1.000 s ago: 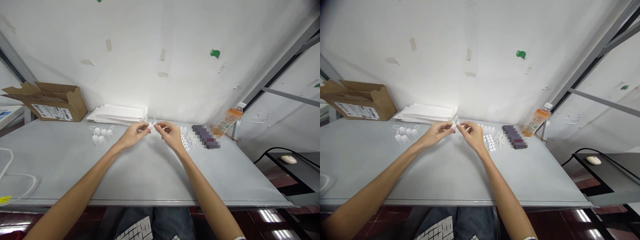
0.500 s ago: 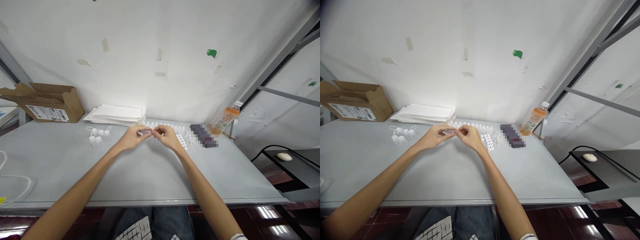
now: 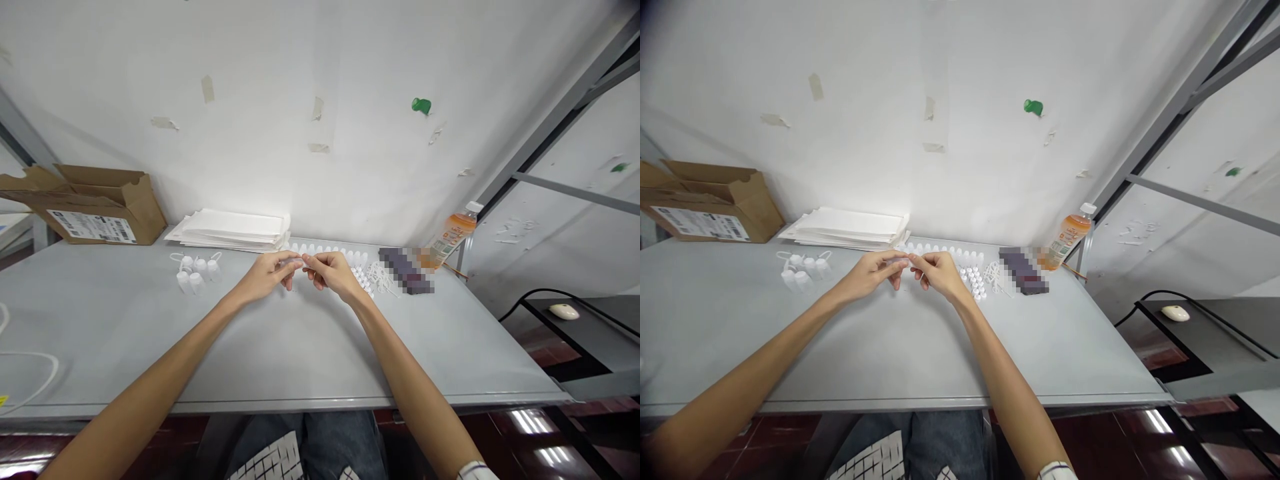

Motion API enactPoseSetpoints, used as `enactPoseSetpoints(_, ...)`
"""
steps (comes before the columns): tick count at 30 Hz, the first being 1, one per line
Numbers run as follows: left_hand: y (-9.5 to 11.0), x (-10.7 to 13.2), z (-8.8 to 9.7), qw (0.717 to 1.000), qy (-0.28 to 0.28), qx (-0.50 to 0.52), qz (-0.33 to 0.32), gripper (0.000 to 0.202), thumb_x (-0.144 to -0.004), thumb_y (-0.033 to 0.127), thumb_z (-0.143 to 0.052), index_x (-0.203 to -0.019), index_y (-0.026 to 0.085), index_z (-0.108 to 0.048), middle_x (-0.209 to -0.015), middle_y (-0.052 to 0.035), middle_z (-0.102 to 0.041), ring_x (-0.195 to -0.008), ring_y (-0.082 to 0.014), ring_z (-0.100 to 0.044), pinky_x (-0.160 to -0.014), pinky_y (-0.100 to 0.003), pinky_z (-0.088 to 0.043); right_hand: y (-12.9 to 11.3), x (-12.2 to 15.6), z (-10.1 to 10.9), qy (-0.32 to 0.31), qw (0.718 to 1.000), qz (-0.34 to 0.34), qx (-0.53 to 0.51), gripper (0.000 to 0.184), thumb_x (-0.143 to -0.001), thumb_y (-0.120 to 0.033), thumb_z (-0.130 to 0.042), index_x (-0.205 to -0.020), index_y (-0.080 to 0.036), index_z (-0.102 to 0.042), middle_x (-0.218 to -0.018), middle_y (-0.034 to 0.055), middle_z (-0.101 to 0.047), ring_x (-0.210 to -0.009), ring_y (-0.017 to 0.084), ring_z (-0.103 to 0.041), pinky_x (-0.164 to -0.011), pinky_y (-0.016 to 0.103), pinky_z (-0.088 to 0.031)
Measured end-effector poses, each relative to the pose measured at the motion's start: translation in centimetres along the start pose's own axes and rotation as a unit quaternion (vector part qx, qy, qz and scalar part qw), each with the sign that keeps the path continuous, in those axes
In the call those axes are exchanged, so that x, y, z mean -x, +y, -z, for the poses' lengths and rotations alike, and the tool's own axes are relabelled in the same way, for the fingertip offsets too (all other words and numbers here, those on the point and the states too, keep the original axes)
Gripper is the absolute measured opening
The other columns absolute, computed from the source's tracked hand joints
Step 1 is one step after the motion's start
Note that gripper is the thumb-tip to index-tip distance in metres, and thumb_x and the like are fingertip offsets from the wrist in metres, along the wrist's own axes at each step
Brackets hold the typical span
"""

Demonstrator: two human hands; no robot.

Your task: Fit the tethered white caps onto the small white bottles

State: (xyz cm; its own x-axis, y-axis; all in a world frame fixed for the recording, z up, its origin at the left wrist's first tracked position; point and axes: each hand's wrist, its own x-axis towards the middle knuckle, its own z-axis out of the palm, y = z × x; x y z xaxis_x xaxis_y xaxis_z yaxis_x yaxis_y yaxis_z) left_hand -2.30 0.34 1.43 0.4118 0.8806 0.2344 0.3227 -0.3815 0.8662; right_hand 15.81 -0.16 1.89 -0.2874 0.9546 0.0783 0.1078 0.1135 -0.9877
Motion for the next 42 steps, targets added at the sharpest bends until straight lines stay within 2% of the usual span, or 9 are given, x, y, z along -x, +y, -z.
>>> enactPoseSetpoints(6, 0.2, 0.2, -0.1, 1.000, -0.009, -0.001, 0.007, 0.041, -0.088, 0.052, -0.050, -0.104, 0.019, -0.066, -0.050, 0.0043, -0.057, -0.044, -0.0149, -0.059, -0.059, -0.029, -0.048, 0.6, -0.2, -0.2, 0.008, 1.000, 0.008, -0.025, 0.050, -0.074, -0.060, -0.066, -0.055, -0.015, -0.053, -0.049, -0.0020, -0.050, -0.037, 0.007, -0.044, -0.040, 0.023, -0.026)
enactPoseSetpoints(10, 0.0, 0.1, -0.2, 1.000, -0.008, 0.000, 0.007, 0.037, -0.090, 0.051, -0.046, -0.089, 0.018, -0.064, -0.051, 0.0071, -0.046, -0.039, -0.0119, -0.057, -0.058, -0.027, -0.046, 0.5, -0.2, -0.2, 0.001, 0.999, 0.021, -0.028, 0.048, -0.073, -0.059, -0.066, -0.058, -0.016, -0.053, -0.047, -0.0041, -0.048, -0.038, 0.008, -0.047, -0.041, 0.022, -0.032)
enactPoseSetpoints(16, -0.4, 0.0, -0.3, 0.999, -0.021, 0.021, 0.024, 0.039, -0.091, 0.052, -0.045, -0.081, 0.017, -0.056, -0.055, 0.0088, -0.036, -0.038, -0.0093, -0.056, -0.054, -0.024, -0.041, 0.0, -0.1, 0.0, 0.001, 1.000, 0.029, 0.011, 0.048, -0.074, -0.060, -0.065, -0.057, -0.016, -0.053, -0.049, -0.0021, -0.051, -0.043, 0.011, -0.055, -0.043, 0.023, -0.039)
enactPoseSetpoints(24, -0.1, -0.1, -0.2, 0.990, -0.066, 0.097, 0.073, 0.047, -0.087, 0.063, -0.045, -0.082, 0.017, -0.053, -0.050, 0.0113, -0.024, -0.031, -0.0114, -0.050, -0.040, -0.024, -0.039, 0.4, -0.2, 0.1, -0.011, 0.999, 0.036, 0.016, 0.048, -0.075, -0.059, -0.063, -0.057, -0.015, -0.054, -0.051, -0.0011, -0.054, -0.043, 0.010, -0.053, -0.042, 0.022, -0.039)
enactPoseSetpoints(30, 0.1, 0.1, 0.1, 0.982, -0.078, 0.146, 0.094, 0.049, -0.089, 0.063, -0.042, -0.079, 0.017, -0.055, -0.045, 0.0115, -0.019, -0.029, -0.0115, -0.045, -0.041, -0.025, -0.040, -0.3, 0.1, -0.2, -0.010, 0.998, 0.057, 0.003, 0.048, -0.076, -0.056, -0.064, -0.053, -0.017, -0.048, -0.048, -0.0037, -0.048, -0.043, 0.009, -0.052, -0.043, 0.022, -0.039)
enactPoseSetpoints(32, 0.0, 0.1, 0.0, 0.982, -0.065, 0.151, 0.094, 0.050, -0.090, 0.062, -0.040, -0.078, 0.017, -0.055, -0.043, 0.0109, -0.021, -0.030, -0.0119, -0.046, -0.042, -0.026, -0.041, -0.5, 0.2, -0.3, -0.010, 0.998, 0.061, 0.003, 0.045, -0.075, -0.056, -0.065, -0.058, -0.016, -0.054, -0.050, -0.0037, -0.049, -0.045, 0.009, -0.053, -0.044, 0.022, -0.039)
enactPoseSetpoints(35, -0.3, -0.2, -0.2, 0.988, -0.018, 0.137, 0.070, 0.050, -0.090, 0.062, -0.040, -0.075, 0.017, -0.054, -0.045, 0.0080, -0.033, -0.037, -0.0130, -0.052, -0.046, -0.026, -0.045, -0.5, 0.2, -0.3, 0.004, 0.998, 0.063, 0.007, 0.042, -0.076, -0.055, -0.065, -0.065, -0.016, -0.059, -0.053, -0.0027, -0.052, -0.046, 0.010, -0.054, -0.045, 0.022, -0.042)
enactPoseSetpoints(39, -0.6, -0.3, -0.5, 0.997, 0.042, 0.066, 0.002, 0.039, -0.086, 0.054, -0.053, -0.100, 0.019, -0.058, -0.063, 0.0037, -0.052, -0.052, -0.0132, -0.060, -0.053, -0.026, -0.049, 0.0, -0.1, 0.3, 0.061, 0.997, 0.050, 0.013, 0.048, -0.080, -0.057, -0.060, -0.057, -0.016, -0.052, -0.052, -0.0010, -0.053, -0.045, 0.010, -0.055, -0.043, 0.022, -0.042)
enactPoseSetpoints(42, -0.6, -0.1, -0.6, 0.998, 0.060, -0.001, -0.028, 0.039, -0.083, 0.049, -0.061, -0.111, 0.022, -0.058, -0.076, 0.0011, -0.058, -0.058, -0.0133, -0.062, -0.056, -0.025, -0.049, 0.2, -0.3, 0.6, 0.074, 0.997, 0.020, 0.015, 0.048, -0.080, -0.057, -0.061, -0.058, -0.016, -0.053, -0.053, -0.0002, -0.054, -0.044, 0.011, -0.056, -0.042, 0.021, -0.041)
